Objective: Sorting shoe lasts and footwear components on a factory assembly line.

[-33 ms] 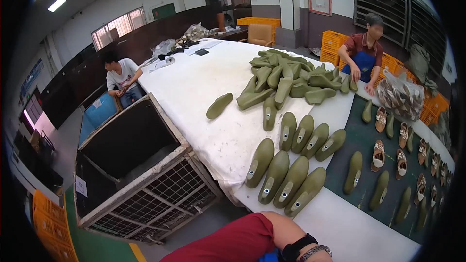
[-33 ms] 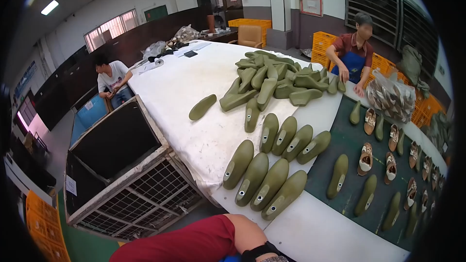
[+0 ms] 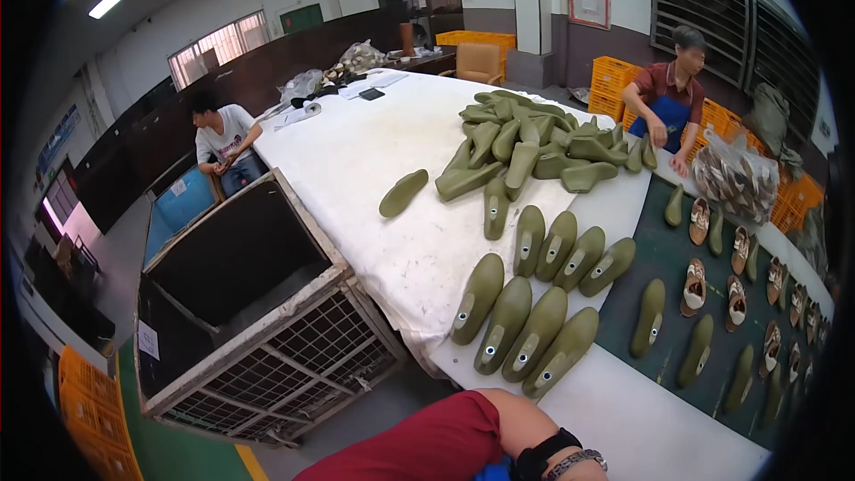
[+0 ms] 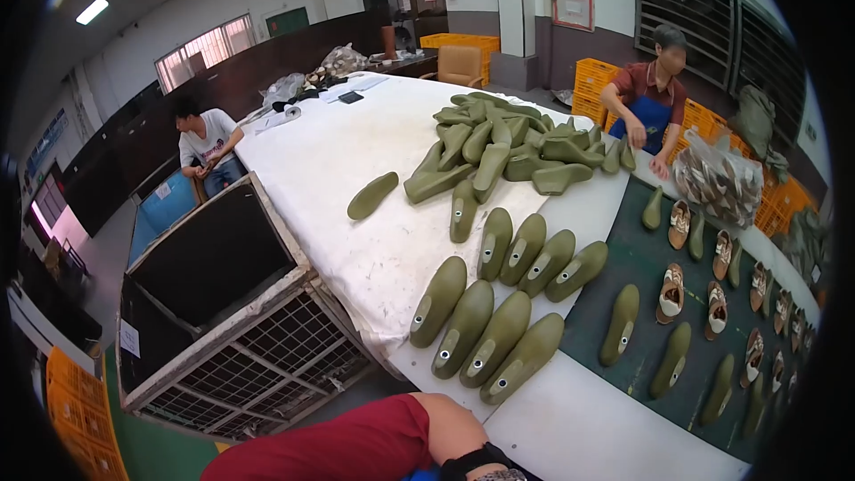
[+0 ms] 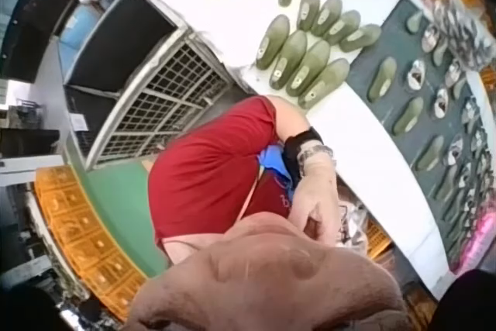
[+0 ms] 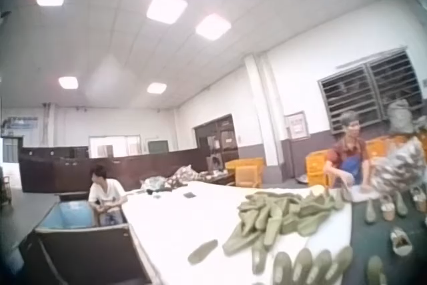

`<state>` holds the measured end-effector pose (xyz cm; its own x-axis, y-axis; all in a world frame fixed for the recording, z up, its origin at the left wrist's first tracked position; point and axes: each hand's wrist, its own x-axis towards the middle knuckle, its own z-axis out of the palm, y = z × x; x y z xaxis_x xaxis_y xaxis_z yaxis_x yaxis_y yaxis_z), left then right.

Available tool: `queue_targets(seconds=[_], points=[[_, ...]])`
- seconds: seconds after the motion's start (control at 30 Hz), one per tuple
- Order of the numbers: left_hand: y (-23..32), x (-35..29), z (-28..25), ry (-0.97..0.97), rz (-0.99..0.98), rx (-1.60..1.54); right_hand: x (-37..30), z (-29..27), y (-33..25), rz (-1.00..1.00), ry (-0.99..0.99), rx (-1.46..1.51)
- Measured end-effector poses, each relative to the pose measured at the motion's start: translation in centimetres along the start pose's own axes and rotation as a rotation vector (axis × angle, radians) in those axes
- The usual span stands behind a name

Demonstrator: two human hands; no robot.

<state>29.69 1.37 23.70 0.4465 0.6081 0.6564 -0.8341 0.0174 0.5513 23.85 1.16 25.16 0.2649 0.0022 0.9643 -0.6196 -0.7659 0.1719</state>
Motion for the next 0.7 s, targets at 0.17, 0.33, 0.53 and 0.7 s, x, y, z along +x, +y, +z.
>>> queue_targets(seconds=[0.17, 0.33, 0.53, 0.7], points=[[4.0, -1.4, 0.4, -0.460, -0.034, 0.599, -6.8, 1.2, 1.3, 0.403, 0.768, -0.243], [6.2, -5.5, 1.1, -0.409, 0.033, 0.595, -22.2, 9.3, -33.8, 0.510, 1.737, -0.887], [7.1, -7.7, -6.6, 0.511, -0.477, 0.769, -14.9, 9.7, -42.0, 0.674, 1.829, -1.137], [4.3, -8.5, -11.6, 0.998, -0.192, 0.606, -4.6, 0.3, -33.2, 1.574, 1.176, -1.106]])
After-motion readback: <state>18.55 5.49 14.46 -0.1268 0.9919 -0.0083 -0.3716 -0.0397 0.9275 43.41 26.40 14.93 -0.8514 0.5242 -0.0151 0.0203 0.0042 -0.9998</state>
